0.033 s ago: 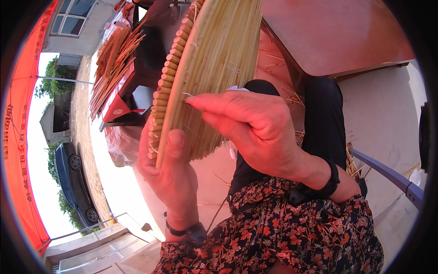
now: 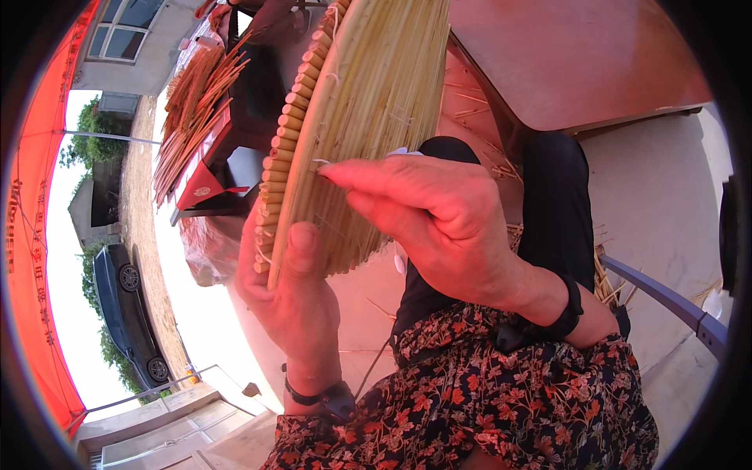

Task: The person is weaving a bamboo mat by hand, using a needle and white thread to stitch together parallel bamboo strips. They repeatedly pass the needle through the strips to secure them, occasionally adjusting the mat's position on their lap.

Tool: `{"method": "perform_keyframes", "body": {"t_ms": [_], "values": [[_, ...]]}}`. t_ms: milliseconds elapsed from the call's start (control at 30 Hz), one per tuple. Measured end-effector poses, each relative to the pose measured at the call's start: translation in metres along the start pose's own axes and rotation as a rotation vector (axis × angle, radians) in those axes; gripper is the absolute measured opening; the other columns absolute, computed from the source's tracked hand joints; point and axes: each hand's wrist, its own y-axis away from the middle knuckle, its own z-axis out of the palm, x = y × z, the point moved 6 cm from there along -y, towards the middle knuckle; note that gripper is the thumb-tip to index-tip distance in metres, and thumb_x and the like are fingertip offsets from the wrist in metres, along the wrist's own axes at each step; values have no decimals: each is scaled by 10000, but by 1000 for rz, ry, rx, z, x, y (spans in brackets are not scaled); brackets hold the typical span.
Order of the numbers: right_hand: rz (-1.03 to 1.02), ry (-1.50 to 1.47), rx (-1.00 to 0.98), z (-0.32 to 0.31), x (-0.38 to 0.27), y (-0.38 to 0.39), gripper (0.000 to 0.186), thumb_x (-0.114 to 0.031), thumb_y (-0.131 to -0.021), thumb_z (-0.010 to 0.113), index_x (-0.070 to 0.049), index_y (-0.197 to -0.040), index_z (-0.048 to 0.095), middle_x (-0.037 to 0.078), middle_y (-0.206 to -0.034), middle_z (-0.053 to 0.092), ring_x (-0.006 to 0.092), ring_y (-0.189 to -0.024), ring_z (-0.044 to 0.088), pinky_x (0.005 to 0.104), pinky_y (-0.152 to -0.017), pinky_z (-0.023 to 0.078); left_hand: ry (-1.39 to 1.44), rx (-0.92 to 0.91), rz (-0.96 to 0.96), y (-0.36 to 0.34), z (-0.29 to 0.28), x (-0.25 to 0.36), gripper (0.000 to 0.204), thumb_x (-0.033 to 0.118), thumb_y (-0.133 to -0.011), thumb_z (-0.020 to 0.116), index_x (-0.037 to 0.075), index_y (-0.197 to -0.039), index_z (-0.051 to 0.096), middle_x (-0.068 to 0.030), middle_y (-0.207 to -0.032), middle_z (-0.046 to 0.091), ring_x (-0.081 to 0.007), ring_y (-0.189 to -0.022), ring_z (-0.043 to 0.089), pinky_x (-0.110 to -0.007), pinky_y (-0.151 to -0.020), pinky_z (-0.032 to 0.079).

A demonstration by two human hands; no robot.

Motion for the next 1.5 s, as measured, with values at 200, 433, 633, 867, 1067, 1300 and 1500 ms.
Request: {"method": "perform_keyframes", "body": {"t_ms": [200,433,633,867,1067,1300,1500], "values": [[101,-29,-29,4,0,1,260,31,-888,640,3,-1140,696,88,-902,713,97,-676,606,220,-598,475,14,-4,-1,0,-5,1,566,184,-909,715,-82,-1354,490,-138,-1268,601,-198,-1144,586,-332,-1010,446],[6,9,-25,6,-4,5,262,42,-891,630,7,-1142,694,91,-915,715,99,-656,593,223,-586,471,3,-1,-6,8,-11,3,566,194,-906,720,-87,-1344,498,-135,-1273,597,-199,-1146,585,-335,-1011,445],[59,-69,-31,8,1,8,260,43,-897,620,10,-1144,693,89,-924,717,94,-671,605,221,-591,477,-6,-5,-22,10,-10,5,580,210,-903,726,-90,-1344,496,-131,-1277,593,-202,-1154,580,-340,-1021,436],[73,-45,-40,6,-1,8,255,41,-897,622,12,-1139,693,83,-907,714,93,-650,601,216,-575,475,-21,-11,-21,11,-12,3,603,225,-901,730,-93,-1352,488,-136,-1279,594,-204,-1157,581,-338,-1020,435],[81,20,-52,-6,-15,10,231,67,-886,605,33,-1095,697,88,-848,701,91,-615,604,219,-549,479,-123,-3,-42,17,-8,2,583,187,-886,740,-101,-1337,509,-159,-1256,620,-214,-1143,602,-349,-1011,451],[272,9,-27,-38,-8,44,168,16,-893,634,40,-1054,678,102,-830,683,134,-654,643,241,-578,496,-382,-319,162,38,20,-16,540,50,-817,758,-83,-1299,554,-252,-1297,597,-311,-1182,611,-362,-999,481],[452,-231,9,-63,27,95,181,12,-929,594,49,-1081,685,84,-871,697,74,-616,618,204,-532,476,-478,-502,397,55,45,-41,504,-29,-796,722,-93,-1269,559,-289,-1271,597,-394,-1170,614,-405,-991,502]]}}
